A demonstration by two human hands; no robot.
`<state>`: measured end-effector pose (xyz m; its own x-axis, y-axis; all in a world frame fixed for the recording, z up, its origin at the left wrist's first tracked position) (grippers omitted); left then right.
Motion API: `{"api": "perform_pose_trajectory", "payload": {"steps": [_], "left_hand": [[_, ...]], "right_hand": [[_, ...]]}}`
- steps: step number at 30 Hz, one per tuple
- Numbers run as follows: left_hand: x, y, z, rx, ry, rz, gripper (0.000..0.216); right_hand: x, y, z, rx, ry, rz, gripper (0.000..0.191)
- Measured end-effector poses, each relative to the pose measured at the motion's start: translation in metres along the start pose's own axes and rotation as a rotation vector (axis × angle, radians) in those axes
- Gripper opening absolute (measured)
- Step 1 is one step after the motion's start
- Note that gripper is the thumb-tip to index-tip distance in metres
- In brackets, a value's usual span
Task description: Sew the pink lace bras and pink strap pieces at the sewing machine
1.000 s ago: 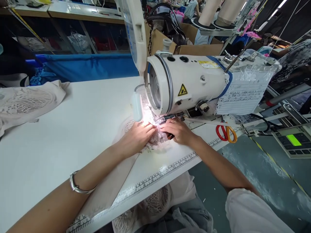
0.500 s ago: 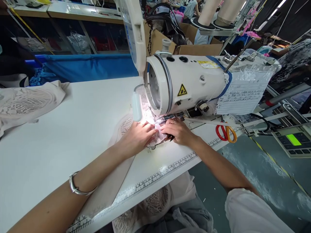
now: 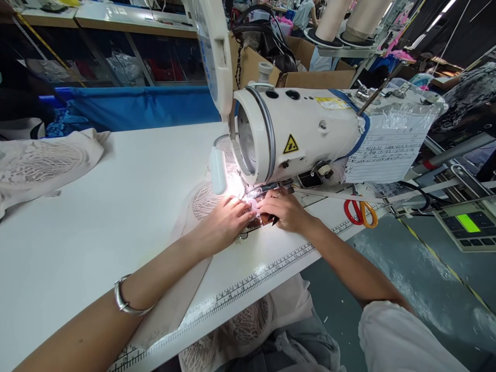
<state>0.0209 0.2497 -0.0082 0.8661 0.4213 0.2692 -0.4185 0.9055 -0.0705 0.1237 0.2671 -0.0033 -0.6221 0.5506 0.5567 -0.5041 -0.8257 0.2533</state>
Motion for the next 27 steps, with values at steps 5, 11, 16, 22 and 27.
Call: {"api": "perform_pose_trajectory", "payload": {"steps": [5, 11, 16, 22, 27], "left_hand": [[0.003, -0.008, -0.005, 0.092, 0.055, -0.036, 0.034], [-0.001, -0.001, -0.006, 0.062, 0.068, 0.005, 0.038], [-0.004, 0.011, -0.004, 0.015, 0.027, 0.037, 0.043], [-0.007, 0.026, -0.004, -0.006, 0.026, 0.092, 0.046], [-0.009, 0.041, -0.006, -0.072, 0.039, 0.138, 0.044]], "right_hand": [[-0.001, -0.005, -0.002, 0.016, 0.020, -0.037, 0.028], [-0.002, -0.007, -0.003, 0.030, 0.024, -0.039, 0.031], [-0.004, -0.010, -0.005, 0.034, 0.042, -0.058, 0.034], [-0.004, -0.012, -0.006, 0.060, 0.039, -0.066, 0.039], [-0.002, -0.009, -0.001, 0.089, 0.004, -0.060, 0.038]]}}
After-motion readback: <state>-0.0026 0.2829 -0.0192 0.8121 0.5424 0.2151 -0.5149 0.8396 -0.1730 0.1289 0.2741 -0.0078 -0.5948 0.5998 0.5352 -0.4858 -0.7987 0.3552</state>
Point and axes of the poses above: each hand's wrist, its own x-axis towards the middle knuckle, its own z-axis out of the back of the hand, y = z × x, the point moved 9 cm from there along x, towards the middle knuckle, and after that the axes turned 10 degrees about -z, right-handed, at the moved point
